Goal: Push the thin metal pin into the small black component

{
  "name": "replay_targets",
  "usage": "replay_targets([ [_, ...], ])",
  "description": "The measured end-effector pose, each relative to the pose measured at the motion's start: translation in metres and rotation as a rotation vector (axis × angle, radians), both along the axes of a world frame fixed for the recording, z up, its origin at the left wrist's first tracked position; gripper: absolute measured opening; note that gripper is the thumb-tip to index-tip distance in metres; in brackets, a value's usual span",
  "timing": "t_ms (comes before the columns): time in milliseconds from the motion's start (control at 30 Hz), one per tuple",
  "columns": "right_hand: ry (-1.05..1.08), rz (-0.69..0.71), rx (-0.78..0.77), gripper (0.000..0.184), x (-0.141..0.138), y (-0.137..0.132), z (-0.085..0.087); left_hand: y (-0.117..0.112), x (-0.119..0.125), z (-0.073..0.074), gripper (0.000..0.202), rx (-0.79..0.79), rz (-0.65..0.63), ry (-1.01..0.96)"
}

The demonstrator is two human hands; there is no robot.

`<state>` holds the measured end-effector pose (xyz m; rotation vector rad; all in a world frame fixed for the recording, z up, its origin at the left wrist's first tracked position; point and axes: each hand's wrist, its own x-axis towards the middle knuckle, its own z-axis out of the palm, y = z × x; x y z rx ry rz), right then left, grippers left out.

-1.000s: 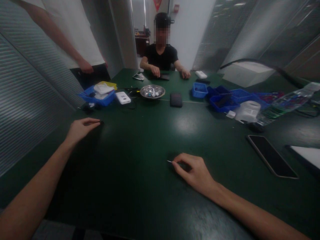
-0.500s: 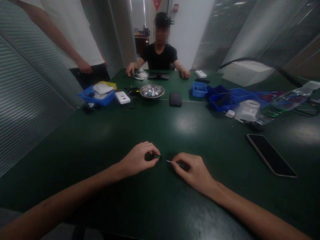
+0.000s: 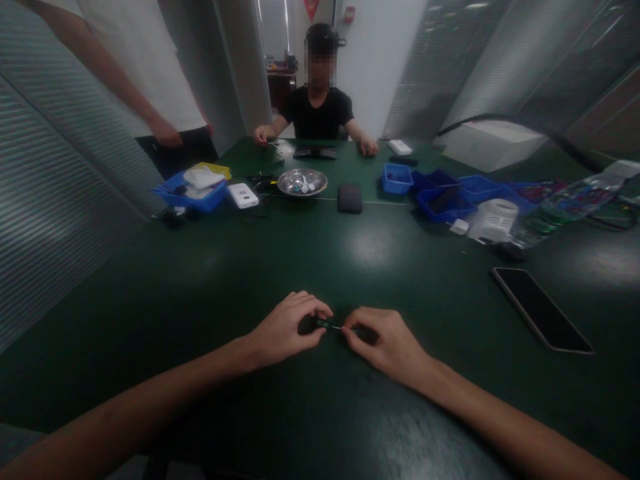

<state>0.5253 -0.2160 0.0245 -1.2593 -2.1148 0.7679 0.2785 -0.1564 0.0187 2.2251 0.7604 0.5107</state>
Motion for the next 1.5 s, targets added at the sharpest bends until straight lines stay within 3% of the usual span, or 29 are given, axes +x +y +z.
replay_targets([
  [367, 0.021, -0.031, 0.033, 0.013, -0.013, 0.002, -0.004, 0.0, 0.0, -0.001, 0.036, -0.065, -0.067, -0.026],
  [700, 0.002, 0.052, 0.023, 0.014, -0.004, -0.001, -0.001, -0.002, -0.001, 0.0, 0.042, -0.027, -0.078, -0.011],
  [867, 0.025, 0.014, 0.053, 0.012, -0.014, 0.002, -0.003, -0.004, 0.0, 0.0, 0.038, -0.001, -0.094, -0.009],
  [1067, 0.074, -0.019, 0.055, 0.015, -0.013, -0.001, -0.003, -0.005, -0.004, 0.004, 0.047, -0.023, -0.099, -0.001],
  [1267, 0.079, -0.053, 0.043, 0.02, -0.009, -0.003, 0.001, -0.001, -0.045, 0.004, 0.05, -0.101, -0.163, 0.024],
  [1367, 0.078, -0.047, 0.042, 0.021, -0.008, -0.003, 0.0, 0.011, -0.08, -0.003, 0.051, -0.116, -0.089, 0.06],
  [1500, 0.074, -0.035, 0.054, 0.02, -0.006, -0.003, -0.001, 0.049, -0.131, -0.008, 0.042, -0.023, 0.08, 0.122],
])
